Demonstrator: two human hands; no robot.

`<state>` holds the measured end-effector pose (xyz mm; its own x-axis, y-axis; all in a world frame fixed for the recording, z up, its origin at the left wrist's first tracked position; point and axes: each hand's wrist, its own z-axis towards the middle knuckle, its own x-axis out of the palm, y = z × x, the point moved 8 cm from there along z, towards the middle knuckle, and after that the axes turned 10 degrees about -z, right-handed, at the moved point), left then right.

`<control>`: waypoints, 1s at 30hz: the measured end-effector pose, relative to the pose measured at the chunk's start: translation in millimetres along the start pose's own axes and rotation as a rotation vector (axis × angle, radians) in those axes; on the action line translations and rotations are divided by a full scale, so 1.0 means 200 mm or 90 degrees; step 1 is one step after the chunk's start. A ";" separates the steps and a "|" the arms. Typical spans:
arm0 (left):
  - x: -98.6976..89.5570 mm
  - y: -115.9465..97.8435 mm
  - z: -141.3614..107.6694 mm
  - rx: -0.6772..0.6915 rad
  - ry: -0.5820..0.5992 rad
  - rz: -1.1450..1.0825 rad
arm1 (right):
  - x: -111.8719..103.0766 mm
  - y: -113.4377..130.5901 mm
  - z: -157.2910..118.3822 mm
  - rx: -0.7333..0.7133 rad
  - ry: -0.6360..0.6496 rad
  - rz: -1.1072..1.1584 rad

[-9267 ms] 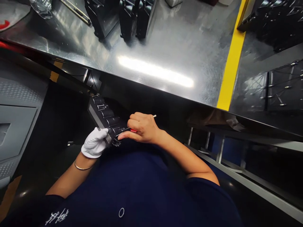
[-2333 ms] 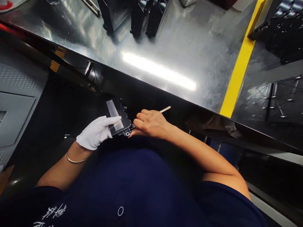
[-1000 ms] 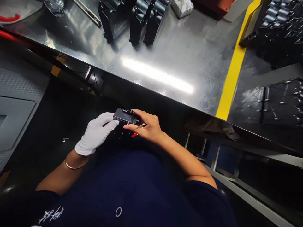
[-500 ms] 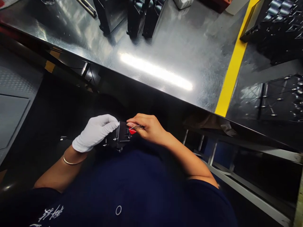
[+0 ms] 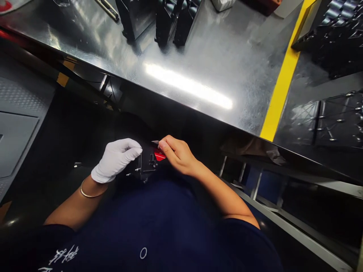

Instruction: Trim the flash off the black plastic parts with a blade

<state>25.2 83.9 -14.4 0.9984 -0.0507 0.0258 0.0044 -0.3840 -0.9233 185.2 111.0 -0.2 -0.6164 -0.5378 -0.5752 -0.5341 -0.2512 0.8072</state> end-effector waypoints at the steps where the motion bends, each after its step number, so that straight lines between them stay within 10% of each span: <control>1: -0.02 0.01 0.00 -0.005 -0.023 -0.008 | 0.01 0.02 -0.01 -0.023 0.004 0.020; 30: -0.01 0.02 -0.02 0.015 -0.094 -0.056 | -0.04 0.16 -0.04 -0.212 -0.080 -0.013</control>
<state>23.1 78.6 -16.8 0.9915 0.1191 0.0521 0.0919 -0.3590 -0.9288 177.7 100.4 31.8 -0.6851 -0.4318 -0.5867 -0.3418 -0.5207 0.7824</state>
